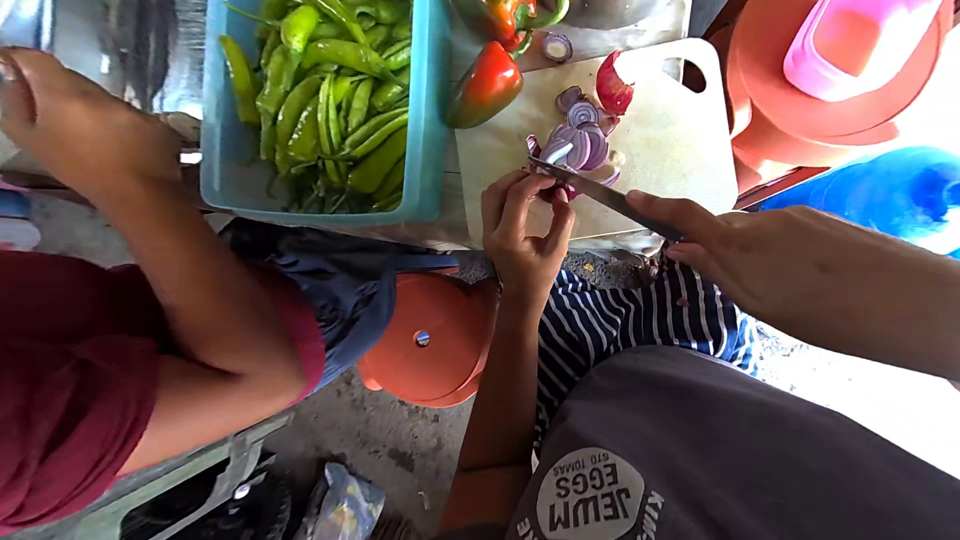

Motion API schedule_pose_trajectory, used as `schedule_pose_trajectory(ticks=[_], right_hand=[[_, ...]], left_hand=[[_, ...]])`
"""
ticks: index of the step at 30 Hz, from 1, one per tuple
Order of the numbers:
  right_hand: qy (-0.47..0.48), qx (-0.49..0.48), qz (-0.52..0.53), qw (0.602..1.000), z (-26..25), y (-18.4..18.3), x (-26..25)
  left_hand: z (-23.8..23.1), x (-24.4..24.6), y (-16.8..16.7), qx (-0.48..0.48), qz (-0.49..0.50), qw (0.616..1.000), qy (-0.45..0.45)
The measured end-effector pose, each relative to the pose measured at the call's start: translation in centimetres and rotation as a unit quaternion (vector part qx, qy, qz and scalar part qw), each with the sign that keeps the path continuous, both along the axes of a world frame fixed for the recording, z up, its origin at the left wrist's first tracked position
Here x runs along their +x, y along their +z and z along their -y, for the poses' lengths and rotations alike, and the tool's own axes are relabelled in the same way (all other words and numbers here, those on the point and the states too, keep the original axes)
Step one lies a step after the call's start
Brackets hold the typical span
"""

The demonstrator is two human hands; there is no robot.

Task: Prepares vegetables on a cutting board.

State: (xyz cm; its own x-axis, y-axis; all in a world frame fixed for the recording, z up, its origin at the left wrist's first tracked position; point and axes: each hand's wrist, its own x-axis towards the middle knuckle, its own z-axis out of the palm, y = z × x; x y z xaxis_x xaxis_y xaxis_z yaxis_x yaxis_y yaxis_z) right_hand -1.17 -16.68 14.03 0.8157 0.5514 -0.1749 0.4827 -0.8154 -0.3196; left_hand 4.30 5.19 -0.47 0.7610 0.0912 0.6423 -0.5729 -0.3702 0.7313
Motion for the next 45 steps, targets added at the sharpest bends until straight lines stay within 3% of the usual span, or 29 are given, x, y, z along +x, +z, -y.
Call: schedule_pose_trajectory(ticks=[9,14,19,24,29,34,39,45], right_hand=[[-0.014,-0.043,-0.045,0.998,-1.0,0.4,0.6],[0.012,-0.035,-0.044,0.998,-2.2,-1.3,2.2],[0.009,-0.06,-0.195,0.979,-3.7,-1.6,5.0],[-0.009,0.035,-0.213,0.976,-2.2,-3.5,5.1],[-0.087,0.202,-0.255,0.941,0.1,-3.3,4.4],[-0.135,0.35,-0.199,0.905,2.9,-3.1,3.2],[-0.165,0.411,-0.115,0.889,5.3,-3.0,1.2],[-0.204,0.439,-0.074,0.872,8.4,-4.0,-1.0]], left_hand=[[-0.1,-0.1,0.0,0.006,-0.009,1.0,0.008],[-0.1,0.0,0.1,-0.008,-0.012,1.0,0.008],[-0.2,-0.1,0.5,0.011,-0.028,0.999,0.014],[0.3,0.3,0.8,0.077,-0.032,0.996,0.043],[0.5,0.7,1.3,0.164,-0.055,0.984,0.044],[2.1,1.9,2.8,0.328,-0.083,0.939,0.066],[3.1,3.8,3.9,0.428,-0.116,0.895,0.049],[2.8,4.1,4.1,0.467,-0.079,0.88,0.046]])
